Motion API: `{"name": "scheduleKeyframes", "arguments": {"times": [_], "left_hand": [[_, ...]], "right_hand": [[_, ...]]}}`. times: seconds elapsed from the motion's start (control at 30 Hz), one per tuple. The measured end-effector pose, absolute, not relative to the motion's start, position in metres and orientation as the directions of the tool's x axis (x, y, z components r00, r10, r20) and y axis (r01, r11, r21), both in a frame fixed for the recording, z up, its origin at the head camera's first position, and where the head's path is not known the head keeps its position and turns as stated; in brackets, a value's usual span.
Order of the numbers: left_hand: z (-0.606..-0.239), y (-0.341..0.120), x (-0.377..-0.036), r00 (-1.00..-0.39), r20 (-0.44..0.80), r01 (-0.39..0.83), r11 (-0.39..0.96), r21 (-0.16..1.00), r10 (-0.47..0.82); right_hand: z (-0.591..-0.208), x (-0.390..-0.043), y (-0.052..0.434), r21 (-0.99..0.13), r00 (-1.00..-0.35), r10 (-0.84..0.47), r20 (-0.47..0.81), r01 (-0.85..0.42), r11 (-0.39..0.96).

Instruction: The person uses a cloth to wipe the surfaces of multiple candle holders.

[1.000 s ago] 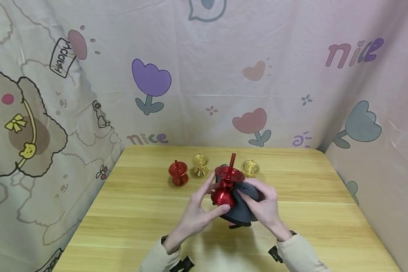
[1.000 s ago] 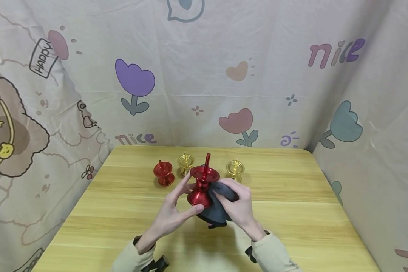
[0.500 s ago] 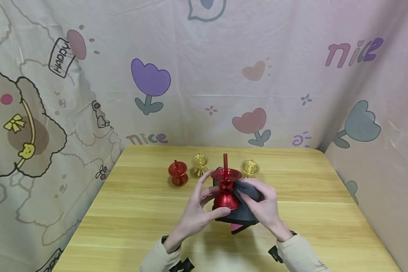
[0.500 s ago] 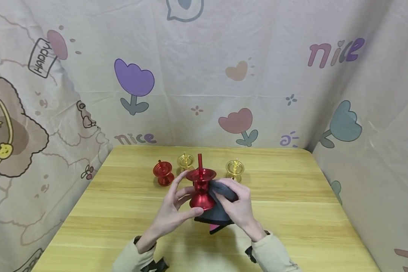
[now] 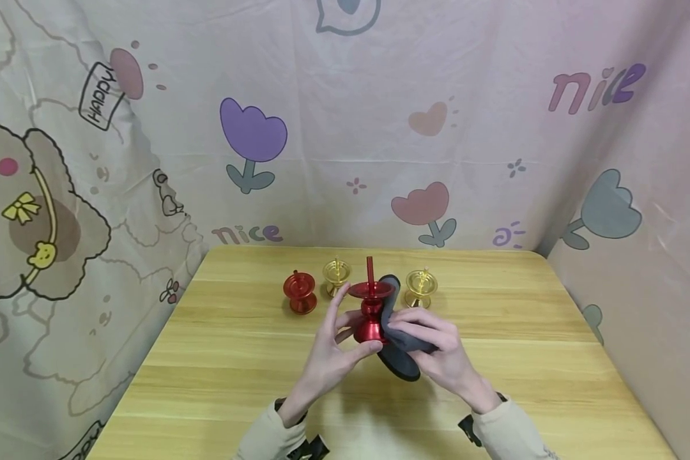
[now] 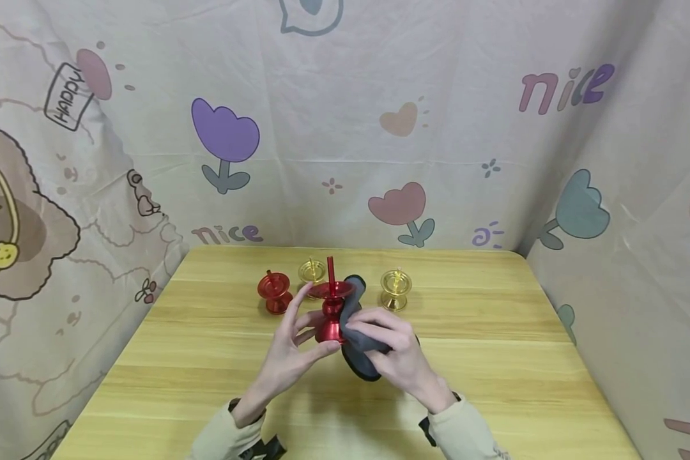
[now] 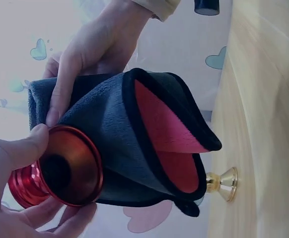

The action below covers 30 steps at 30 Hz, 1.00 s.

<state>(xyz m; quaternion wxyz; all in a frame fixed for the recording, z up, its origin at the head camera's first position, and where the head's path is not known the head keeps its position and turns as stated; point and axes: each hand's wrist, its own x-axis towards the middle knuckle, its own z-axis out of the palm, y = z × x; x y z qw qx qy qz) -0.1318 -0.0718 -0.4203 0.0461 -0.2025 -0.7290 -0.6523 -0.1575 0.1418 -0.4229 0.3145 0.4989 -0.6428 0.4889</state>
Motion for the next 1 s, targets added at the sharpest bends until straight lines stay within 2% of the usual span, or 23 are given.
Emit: {"name": "scheduleKeyframes", "arguments": {"times": [0.07, 0.27, 0.33, 0.43, 0.5, 0.63, 0.7, 0.77, 0.9, 1.0], "left_hand": [[-0.4220, -0.0718, -0.1322, -0.909, 0.346, 0.369, 0.067, 0.927, 0.231], [-0.4256, -0.0746, -0.1328, -0.891, 0.381, 0.401, 0.038, 0.915, 0.247], [-0.4259, -0.0755, -0.1329, -0.884, 0.392, 0.412, 0.029, 0.911, 0.256], [-0.4252, -0.0751, -0.1328, -0.881, 0.400, 0.421, 0.033, 0.906, 0.253], [-0.4245, -0.0741, -0.1328, -0.887, 0.396, 0.417, 0.044, 0.908, 0.236], [-0.4233, -0.0718, -0.1331, -0.890, 0.410, 0.431, 0.073, 0.899, 0.201], [-0.4231, -0.0713, -0.1330, -0.889, 0.415, 0.435, 0.076, 0.897, 0.193], [-0.4235, -0.0714, -0.1330, -0.887, 0.417, 0.436, 0.068, 0.897, 0.198], [-0.4242, -0.0726, -0.1322, -0.884, 0.412, 0.430, 0.039, 0.902, 0.223], [-0.4240, -0.0732, -0.1314, -0.879, 0.413, 0.430, 0.023, 0.903, 0.237]], "right_hand": [[-0.4224, -0.1569, 0.1428, -0.367, -0.356, -0.340, 0.871, -0.930, 0.034], [-0.4210, -0.1546, 0.1472, -0.603, -0.608, -0.308, 0.732, -0.788, 0.122], [-0.4209, -0.1543, 0.1479, -0.645, -0.656, -0.290, 0.696, -0.750, 0.148], [-0.4215, -0.1544, 0.1474, -0.641, -0.655, -0.282, 0.701, -0.752, 0.153], [-0.4225, -0.1549, 0.1460, -0.579, -0.591, -0.292, 0.752, -0.804, 0.134], [-0.4246, -0.1560, 0.1427, -0.406, -0.410, -0.312, 0.857, -0.910, 0.081], [-0.4250, -0.1561, 0.1417, -0.375, -0.376, -0.314, 0.872, -0.925, 0.067], [-0.4251, -0.1558, 0.1414, -0.416, -0.415, -0.309, 0.856, -0.907, 0.066], [-0.4243, -0.1542, 0.1431, -0.599, -0.601, -0.275, 0.750, -0.794, 0.101], [-0.4232, -0.1530, 0.1443, -0.676, -0.682, -0.250, 0.687, -0.727, 0.125]]}}
